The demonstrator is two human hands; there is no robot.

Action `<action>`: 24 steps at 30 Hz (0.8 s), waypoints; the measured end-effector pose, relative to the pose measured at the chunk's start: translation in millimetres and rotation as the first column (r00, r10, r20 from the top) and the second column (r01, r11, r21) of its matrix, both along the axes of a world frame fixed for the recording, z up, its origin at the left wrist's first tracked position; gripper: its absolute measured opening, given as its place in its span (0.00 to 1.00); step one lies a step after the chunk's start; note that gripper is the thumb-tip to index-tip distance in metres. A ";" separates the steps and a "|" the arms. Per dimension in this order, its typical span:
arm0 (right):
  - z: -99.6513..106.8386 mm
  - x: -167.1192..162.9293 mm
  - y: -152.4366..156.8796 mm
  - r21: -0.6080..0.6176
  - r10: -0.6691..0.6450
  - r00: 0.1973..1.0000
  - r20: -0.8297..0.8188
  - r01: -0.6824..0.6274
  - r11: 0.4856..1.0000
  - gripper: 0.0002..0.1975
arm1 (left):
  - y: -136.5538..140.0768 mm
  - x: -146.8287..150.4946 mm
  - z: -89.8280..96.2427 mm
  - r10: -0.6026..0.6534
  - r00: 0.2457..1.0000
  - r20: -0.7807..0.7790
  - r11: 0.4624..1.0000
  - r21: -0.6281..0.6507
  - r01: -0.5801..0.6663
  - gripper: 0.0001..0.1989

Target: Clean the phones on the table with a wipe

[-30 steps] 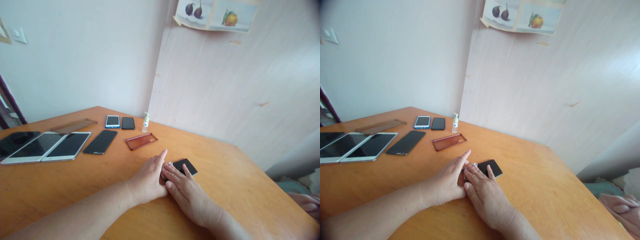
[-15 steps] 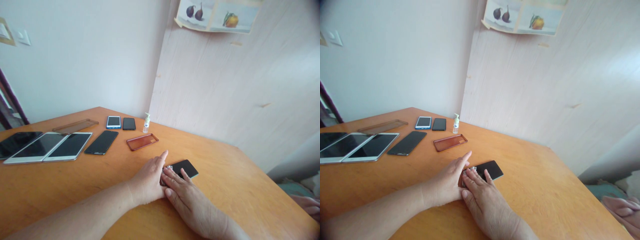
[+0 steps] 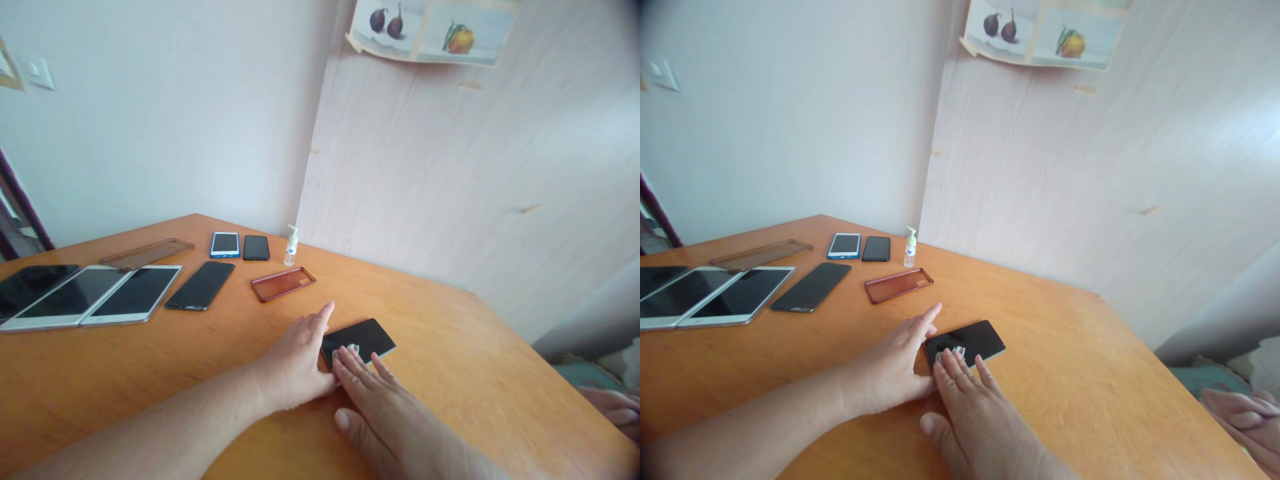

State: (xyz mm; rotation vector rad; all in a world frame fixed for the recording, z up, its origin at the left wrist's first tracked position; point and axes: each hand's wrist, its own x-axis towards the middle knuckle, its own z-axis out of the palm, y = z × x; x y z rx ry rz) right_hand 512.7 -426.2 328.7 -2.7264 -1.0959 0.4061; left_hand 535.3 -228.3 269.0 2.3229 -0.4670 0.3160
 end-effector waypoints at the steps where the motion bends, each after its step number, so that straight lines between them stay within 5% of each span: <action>1: 1.3 -0.9 -1.3 0.013 0.006 1.000 -0.006 -0.006 1.000 0.33 | 0.1 0.0 0.1 0.000 1.000 -0.002 1.000 -0.002 0.000 0.52; 9: -14.8 27.7 -28.3 -0.124 -0.279 0.928 0.245 0.315 0.941 0.32 | -0.4 -1.5 5.7 -0.004 0.999 -0.045 1.000 0.007 0.005 0.53; 15: 7.5 -4.2 -2.4 -0.091 -0.002 1.000 -0.005 0.001 0.996 0.36 | -0.6 -0.5 1.6 0.004 1.000 0.004 1.000 -0.023 -0.004 0.52; 17: 6.8 -3.3 -4.7 -0.055 0.012 1.000 -0.001 -0.012 0.998 0.35 | -0.3 -0.5 2.2 -0.001 1.000 0.003 1.000 -0.026 0.001 0.52; 24: -20.9 35.1 -33.8 -0.040 -0.293 0.915 0.276 0.316 0.948 0.30 | -0.2 -1.4 7.0 0.004 0.999 -0.051 1.000 0.003 -0.004 0.52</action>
